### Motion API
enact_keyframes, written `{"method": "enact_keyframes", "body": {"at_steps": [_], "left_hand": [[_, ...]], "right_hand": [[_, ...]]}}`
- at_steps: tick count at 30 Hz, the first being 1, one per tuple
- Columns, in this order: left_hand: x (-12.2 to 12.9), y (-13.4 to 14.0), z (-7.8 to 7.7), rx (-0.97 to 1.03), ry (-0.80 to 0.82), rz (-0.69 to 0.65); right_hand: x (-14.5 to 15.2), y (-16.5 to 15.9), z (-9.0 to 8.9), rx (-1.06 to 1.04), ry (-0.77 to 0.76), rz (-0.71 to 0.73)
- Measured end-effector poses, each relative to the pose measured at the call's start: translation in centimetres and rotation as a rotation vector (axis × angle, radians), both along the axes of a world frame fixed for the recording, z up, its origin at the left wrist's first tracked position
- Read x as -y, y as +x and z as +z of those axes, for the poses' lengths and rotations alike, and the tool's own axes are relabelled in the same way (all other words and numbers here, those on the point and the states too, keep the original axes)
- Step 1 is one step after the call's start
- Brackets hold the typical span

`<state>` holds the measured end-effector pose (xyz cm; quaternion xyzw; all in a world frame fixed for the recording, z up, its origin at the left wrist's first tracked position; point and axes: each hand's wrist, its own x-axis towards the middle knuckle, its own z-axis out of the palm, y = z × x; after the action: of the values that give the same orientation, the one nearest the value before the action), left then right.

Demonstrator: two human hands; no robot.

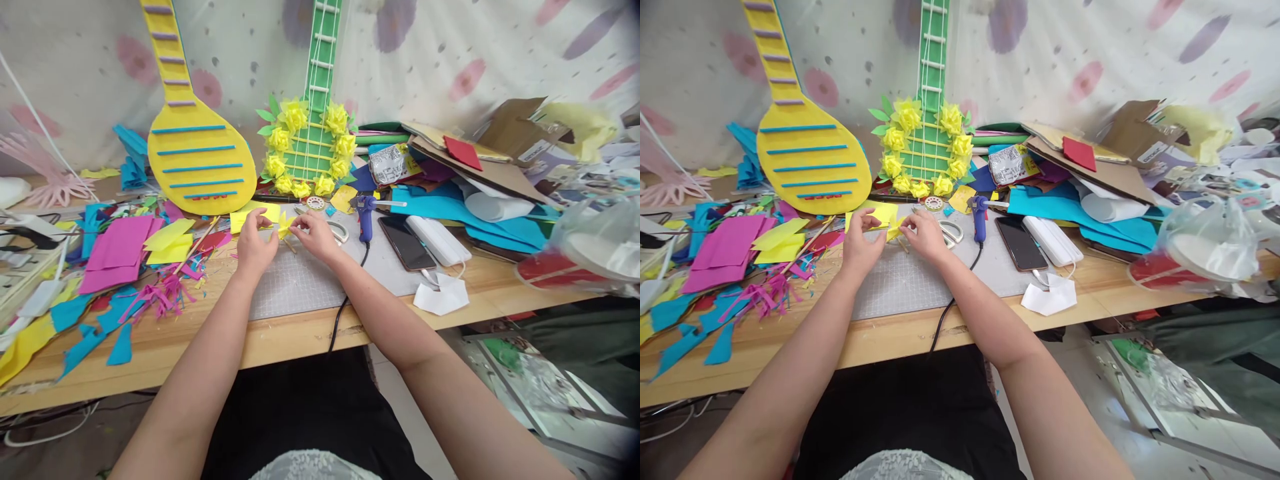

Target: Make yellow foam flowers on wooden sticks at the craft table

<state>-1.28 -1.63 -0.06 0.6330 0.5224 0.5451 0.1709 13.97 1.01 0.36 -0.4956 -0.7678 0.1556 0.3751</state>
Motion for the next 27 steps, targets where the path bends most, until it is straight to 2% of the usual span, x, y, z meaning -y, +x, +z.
{"method": "enact_keyframes", "body": {"at_steps": [5, 12, 16, 22, 27], "left_hand": [[0.0, -0.1, 0.3, 0.115, -0.129, 0.022], [0.0, 0.2, 0.4, 0.186, -0.161, -0.002], [-0.4, 0.1, -0.1, 0.206, -0.18, -0.037], [-1.1, -0.2, -1.2, 0.131, -0.17, -0.093], [-1.3, -0.4, -1.4, 0.151, -0.163, -0.129]], "right_hand": [[0.0, 0.0, 0.0, 0.0, -0.003, -0.015], [0.0, 0.0, -0.3, 0.012, 0.019, -0.002], [0.0, 0.0, -0.3, 0.028, 0.025, 0.006], [-0.1, 0.0, -0.4, 0.042, 0.015, 0.012], [-0.2, 0.0, -0.5, 0.031, -0.01, 0.021]]}}
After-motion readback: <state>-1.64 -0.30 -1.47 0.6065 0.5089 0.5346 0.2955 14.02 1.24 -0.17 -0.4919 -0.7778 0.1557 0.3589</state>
